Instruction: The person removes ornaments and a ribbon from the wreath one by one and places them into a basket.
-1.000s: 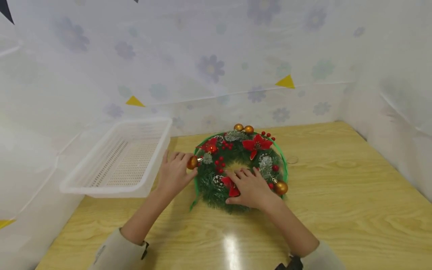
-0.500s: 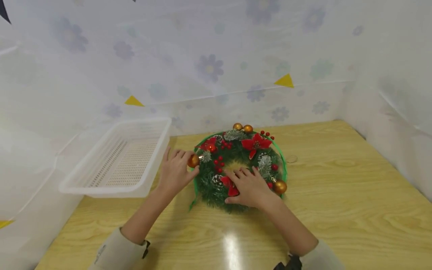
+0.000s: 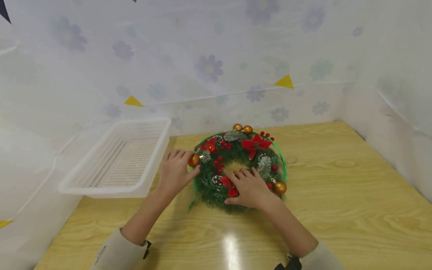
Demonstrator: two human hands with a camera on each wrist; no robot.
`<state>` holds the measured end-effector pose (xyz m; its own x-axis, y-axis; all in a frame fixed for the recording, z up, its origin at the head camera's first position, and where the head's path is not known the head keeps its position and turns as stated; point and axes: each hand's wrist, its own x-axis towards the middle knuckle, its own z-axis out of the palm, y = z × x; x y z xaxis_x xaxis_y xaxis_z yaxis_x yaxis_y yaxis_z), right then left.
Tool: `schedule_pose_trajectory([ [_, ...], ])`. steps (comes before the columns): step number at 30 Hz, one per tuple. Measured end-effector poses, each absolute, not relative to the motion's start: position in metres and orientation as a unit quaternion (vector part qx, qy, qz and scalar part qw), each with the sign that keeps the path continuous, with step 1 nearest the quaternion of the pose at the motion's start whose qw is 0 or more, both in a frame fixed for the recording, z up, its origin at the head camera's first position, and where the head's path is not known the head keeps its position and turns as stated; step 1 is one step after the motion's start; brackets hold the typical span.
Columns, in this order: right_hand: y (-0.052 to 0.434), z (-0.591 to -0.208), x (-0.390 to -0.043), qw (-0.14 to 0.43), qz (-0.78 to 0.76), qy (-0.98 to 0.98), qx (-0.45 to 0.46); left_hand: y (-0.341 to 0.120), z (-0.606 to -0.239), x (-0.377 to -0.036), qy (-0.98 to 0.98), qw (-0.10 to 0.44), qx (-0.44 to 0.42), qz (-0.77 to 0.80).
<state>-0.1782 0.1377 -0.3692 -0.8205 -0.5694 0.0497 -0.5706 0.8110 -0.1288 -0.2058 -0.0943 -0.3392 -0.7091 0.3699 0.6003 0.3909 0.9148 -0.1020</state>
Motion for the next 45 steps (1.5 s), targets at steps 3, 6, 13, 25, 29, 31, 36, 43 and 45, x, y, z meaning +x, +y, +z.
schedule_pose_trajectory([
  [3, 0.138, -0.370, -0.178, 0.008, 0.069, -0.951, 0.301, -0.094, -0.339, -0.205, -0.922, 0.327, -0.205, -0.018],
  [6, 0.138, -0.371, -0.179, 0.012, 0.069, -0.950, 0.303, -0.093, -0.338, -0.204, -0.921, 0.330, -0.205, -0.020],
  [13, 0.138, -0.374, -0.181, 0.010, 0.071, -0.951, 0.300, -0.093, -0.335, -0.203, -0.919, 0.335, -0.204, -0.032],
  [25, 0.138, -0.374, -0.181, 0.014, 0.067, -0.950, 0.305, -0.094, -0.329, -0.201, -0.911, 0.346, -0.211, -0.069],
  [29, 0.138, -0.373, -0.180, 0.011, 0.065, -0.951, 0.303, -0.096, -0.324, -0.202, -0.907, 0.354, -0.212, -0.085],
  [31, 0.138, -0.373, -0.179, 0.009, 0.065, -0.951, 0.303, -0.098, -0.322, -0.202, -0.905, 0.358, -0.211, -0.090],
  [36, 0.138, -0.373, -0.179, 0.010, 0.071, -0.949, 0.306, -0.107, -0.312, -0.205, -0.902, 0.373, -0.200, -0.090],
  [43, 0.138, -0.372, -0.178, 0.014, 0.067, -0.949, 0.307, -0.129, -0.295, -0.209, -0.908, 0.372, -0.177, -0.076],
  [45, 0.138, -0.372, -0.179, 0.015, 0.066, -0.949, 0.307, -0.136, -0.291, -0.210, -0.911, 0.369, -0.169, -0.069],
])
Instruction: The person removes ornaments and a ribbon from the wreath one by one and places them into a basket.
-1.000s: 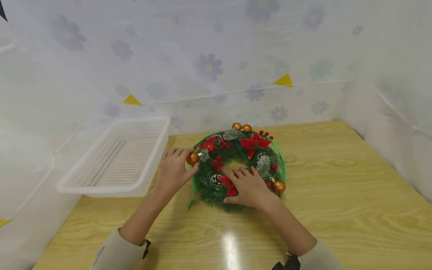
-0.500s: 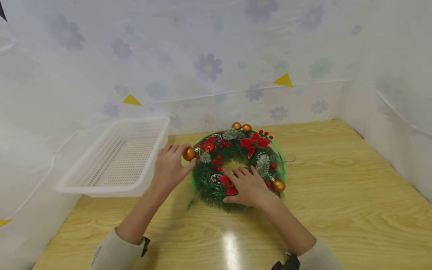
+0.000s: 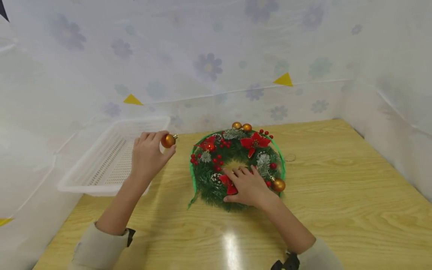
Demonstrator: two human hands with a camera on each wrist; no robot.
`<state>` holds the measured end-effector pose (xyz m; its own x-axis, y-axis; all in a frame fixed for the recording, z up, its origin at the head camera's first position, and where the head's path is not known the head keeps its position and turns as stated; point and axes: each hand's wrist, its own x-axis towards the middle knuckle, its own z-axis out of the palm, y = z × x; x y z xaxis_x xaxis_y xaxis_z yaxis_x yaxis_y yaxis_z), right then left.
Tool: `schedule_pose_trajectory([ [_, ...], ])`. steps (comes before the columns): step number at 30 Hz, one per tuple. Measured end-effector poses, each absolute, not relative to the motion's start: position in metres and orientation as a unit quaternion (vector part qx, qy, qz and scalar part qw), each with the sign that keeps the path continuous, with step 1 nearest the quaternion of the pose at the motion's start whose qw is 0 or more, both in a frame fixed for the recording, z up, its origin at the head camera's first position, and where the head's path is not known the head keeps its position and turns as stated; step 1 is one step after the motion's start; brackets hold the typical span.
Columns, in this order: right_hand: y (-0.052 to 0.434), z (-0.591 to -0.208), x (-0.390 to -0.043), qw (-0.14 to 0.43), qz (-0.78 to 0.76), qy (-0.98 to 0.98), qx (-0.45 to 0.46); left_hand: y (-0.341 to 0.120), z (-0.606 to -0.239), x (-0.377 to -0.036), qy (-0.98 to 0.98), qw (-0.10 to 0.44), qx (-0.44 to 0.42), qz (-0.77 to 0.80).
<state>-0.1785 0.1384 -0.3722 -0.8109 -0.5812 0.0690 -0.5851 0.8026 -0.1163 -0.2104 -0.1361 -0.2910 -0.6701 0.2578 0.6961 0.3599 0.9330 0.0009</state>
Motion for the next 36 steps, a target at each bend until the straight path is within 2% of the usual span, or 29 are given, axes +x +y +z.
schedule_pose_trajectory([
  [10, 0.139, -0.374, -0.180, 0.009, 0.064, -0.949, 0.307, -0.178, -0.285, -0.220, -0.931, 0.343, -0.119, -0.040],
  [21, 0.139, -0.371, -0.180, 0.010, 0.065, -0.951, 0.303, -0.229, -0.300, -0.240, -0.942, 0.324, -0.093, -0.007],
  [36, 0.138, -0.372, -0.179, 0.004, 0.069, -0.951, 0.303, -0.262, -0.327, -0.258, -0.972, 0.228, -0.066, 0.000],
])
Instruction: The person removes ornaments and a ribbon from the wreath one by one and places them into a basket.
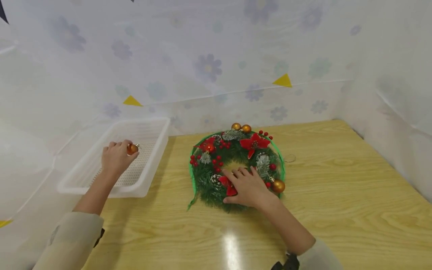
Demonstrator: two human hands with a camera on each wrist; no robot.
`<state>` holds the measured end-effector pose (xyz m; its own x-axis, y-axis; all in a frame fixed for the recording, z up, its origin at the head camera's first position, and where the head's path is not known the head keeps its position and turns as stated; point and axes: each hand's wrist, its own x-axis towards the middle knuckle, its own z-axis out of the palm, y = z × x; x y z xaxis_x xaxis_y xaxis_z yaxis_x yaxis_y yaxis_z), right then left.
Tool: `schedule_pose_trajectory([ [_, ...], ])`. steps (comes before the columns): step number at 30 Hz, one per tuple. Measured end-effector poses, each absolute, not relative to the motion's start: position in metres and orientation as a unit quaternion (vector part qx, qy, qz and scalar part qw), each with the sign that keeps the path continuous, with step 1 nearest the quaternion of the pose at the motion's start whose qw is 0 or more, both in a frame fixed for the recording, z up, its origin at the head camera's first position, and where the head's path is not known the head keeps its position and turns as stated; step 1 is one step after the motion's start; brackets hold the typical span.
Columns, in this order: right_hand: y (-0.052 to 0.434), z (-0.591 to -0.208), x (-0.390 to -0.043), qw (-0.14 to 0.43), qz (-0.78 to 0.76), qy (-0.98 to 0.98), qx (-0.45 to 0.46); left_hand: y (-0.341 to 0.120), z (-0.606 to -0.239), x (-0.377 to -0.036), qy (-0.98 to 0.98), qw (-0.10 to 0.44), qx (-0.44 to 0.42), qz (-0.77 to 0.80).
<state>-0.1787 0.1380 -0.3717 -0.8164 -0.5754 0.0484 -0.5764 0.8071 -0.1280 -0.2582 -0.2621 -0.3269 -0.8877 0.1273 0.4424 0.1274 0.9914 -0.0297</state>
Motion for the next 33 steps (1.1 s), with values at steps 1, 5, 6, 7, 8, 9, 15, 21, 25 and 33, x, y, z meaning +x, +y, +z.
schedule_pose_trajectory([
  [1, 0.138, -0.372, -0.179, 0.003, 0.068, -0.951, 0.303, -0.264, -0.328, -0.259, -0.974, 0.218, -0.068, 0.005],
  [5, 0.138, -0.372, -0.179, 0.004, 0.068, -0.951, 0.301, -0.270, -0.331, -0.265, -0.982, 0.169, -0.080, 0.031],
  [6, 0.138, -0.372, -0.179, 0.004, 0.068, -0.951, 0.301, -0.272, -0.332, -0.266, -0.983, 0.156, -0.083, 0.040],
  [7, 0.138, -0.372, -0.179, 0.005, 0.069, -0.951, 0.301, -0.273, -0.333, -0.267, -0.985, 0.142, -0.086, 0.048],
  [8, 0.138, -0.372, -0.179, 0.005, 0.070, -0.951, 0.301, -0.274, -0.334, -0.268, -0.986, 0.130, -0.089, 0.055],
  [9, 0.138, -0.372, -0.179, 0.005, 0.069, -0.951, 0.301, -0.275, -0.336, -0.269, -0.987, 0.120, -0.094, 0.059],
  [15, 0.137, -0.370, -0.178, 0.001, 0.072, -0.951, 0.302, -0.282, -0.347, -0.274, -0.988, 0.073, -0.121, 0.062],
  [21, 0.138, -0.371, -0.178, 0.004, 0.073, -0.950, 0.304, -0.280, -0.350, -0.276, -0.982, 0.064, -0.164, 0.067],
  [25, 0.138, -0.371, -0.179, 0.009, 0.070, -0.949, 0.307, -0.278, -0.352, -0.276, -0.976, 0.055, -0.195, 0.077],
  [33, 0.138, -0.372, -0.179, 0.006, 0.068, -0.950, 0.305, -0.279, -0.354, -0.276, -0.972, 0.033, -0.216, 0.082],
])
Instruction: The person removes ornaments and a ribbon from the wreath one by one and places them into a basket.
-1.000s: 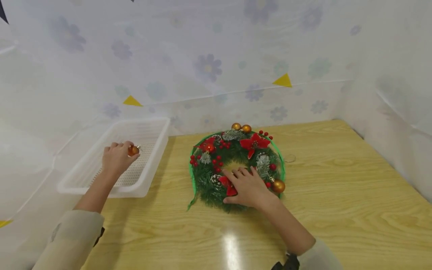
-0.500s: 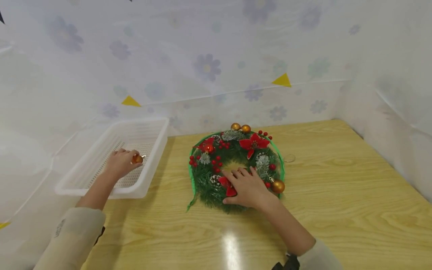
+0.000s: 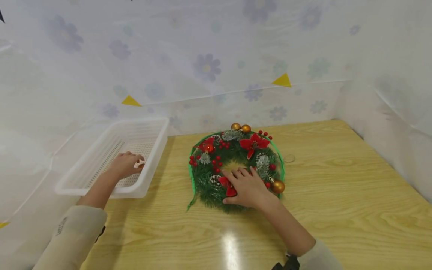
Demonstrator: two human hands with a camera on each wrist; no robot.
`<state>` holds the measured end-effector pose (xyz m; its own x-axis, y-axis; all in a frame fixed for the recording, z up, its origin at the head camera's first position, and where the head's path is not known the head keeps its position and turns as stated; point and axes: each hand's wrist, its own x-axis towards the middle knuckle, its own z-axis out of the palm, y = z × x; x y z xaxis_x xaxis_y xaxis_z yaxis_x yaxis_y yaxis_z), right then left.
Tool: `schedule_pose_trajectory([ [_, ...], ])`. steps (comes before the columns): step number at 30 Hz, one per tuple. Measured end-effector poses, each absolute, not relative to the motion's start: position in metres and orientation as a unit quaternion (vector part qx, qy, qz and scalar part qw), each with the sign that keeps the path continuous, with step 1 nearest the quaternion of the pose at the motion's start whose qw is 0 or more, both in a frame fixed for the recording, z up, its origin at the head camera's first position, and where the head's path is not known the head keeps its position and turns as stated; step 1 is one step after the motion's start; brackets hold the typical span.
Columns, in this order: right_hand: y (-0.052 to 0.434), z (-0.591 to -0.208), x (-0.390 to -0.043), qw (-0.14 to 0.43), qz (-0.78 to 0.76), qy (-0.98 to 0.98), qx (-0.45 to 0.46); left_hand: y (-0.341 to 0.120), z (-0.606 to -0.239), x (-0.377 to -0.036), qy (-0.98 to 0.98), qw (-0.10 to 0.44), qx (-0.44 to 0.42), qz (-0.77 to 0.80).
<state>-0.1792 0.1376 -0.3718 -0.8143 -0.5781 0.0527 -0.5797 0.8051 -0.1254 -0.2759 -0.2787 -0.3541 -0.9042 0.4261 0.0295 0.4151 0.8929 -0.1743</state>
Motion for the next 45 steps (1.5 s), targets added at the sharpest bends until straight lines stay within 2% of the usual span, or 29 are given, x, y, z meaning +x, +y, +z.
schedule_pose_trajectory([
  [3, 0.137, -0.372, -0.179, 0.005, 0.067, -0.950, 0.304, -0.279, -0.352, -0.275, -0.974, 0.022, -0.213, 0.079],
  [7, 0.137, -0.372, -0.179, 0.005, 0.066, -0.951, 0.303, -0.277, -0.347, -0.274, -0.975, 0.036, -0.207, 0.078],
  [19, 0.137, -0.371, -0.178, 0.002, 0.063, -0.953, 0.295, -0.254, -0.307, -0.271, -0.959, 0.173, -0.204, 0.090],
  [31, 0.137, -0.372, -0.178, 0.008, 0.066, -0.952, 0.300, -0.190, -0.279, -0.278, -0.938, 0.219, -0.251, 0.092],
  [38, 0.137, -0.372, -0.178, 0.004, 0.067, -0.952, 0.299, -0.148, -0.279, -0.289, -0.915, 0.237, -0.315, 0.082],
  [45, 0.138, -0.374, -0.179, 0.013, 0.068, -0.950, 0.305, -0.115, -0.289, -0.292, -0.900, 0.229, -0.361, 0.083],
])
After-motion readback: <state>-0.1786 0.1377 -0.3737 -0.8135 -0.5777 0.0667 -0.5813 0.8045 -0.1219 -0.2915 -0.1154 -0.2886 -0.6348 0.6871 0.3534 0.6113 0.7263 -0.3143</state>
